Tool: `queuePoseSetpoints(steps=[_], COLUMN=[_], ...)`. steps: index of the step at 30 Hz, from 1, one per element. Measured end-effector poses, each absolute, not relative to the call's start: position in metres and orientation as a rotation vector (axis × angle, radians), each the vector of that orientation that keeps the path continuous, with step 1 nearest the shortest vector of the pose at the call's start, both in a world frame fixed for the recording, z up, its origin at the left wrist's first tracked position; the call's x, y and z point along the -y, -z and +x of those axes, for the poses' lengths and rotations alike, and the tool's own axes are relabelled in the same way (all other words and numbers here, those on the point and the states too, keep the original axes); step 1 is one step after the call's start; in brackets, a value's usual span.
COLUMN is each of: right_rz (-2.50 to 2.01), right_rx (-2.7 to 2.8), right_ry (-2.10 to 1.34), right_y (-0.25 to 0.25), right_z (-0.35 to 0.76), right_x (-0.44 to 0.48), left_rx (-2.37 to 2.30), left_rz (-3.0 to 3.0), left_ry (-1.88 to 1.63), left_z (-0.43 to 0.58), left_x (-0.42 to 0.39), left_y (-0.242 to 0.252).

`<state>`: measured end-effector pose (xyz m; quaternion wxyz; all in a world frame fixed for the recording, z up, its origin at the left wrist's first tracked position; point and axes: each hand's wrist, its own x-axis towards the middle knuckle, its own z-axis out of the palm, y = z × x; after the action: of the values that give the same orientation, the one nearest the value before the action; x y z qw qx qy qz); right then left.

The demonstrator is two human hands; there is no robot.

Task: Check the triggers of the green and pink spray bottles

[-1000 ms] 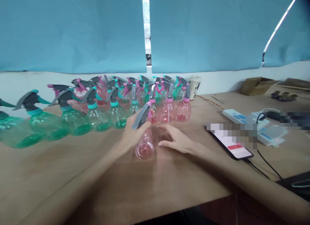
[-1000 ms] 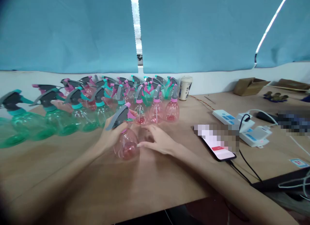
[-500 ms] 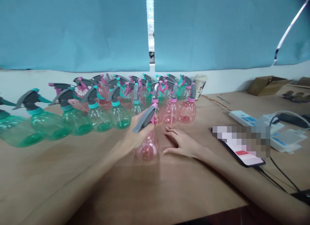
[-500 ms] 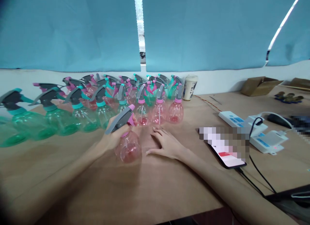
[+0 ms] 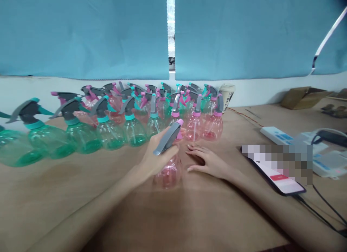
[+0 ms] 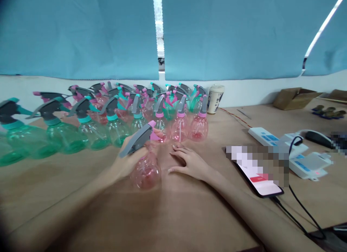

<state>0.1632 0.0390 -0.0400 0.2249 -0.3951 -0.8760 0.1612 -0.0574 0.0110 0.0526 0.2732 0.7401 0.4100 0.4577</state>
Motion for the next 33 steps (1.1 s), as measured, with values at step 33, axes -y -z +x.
queuePoseSetpoints(steps=[33], right_rz=[-1.12], right_rx=[2.44], right_ry=[-0.409], right_y=[0.045], right_z=[0.163], right_x=[-0.03], left_rx=[-1.12], left_rz=[1.984], left_ry=[-1.241], left_z=[-0.055], left_x=[-0.01], left_y=[-0.053])
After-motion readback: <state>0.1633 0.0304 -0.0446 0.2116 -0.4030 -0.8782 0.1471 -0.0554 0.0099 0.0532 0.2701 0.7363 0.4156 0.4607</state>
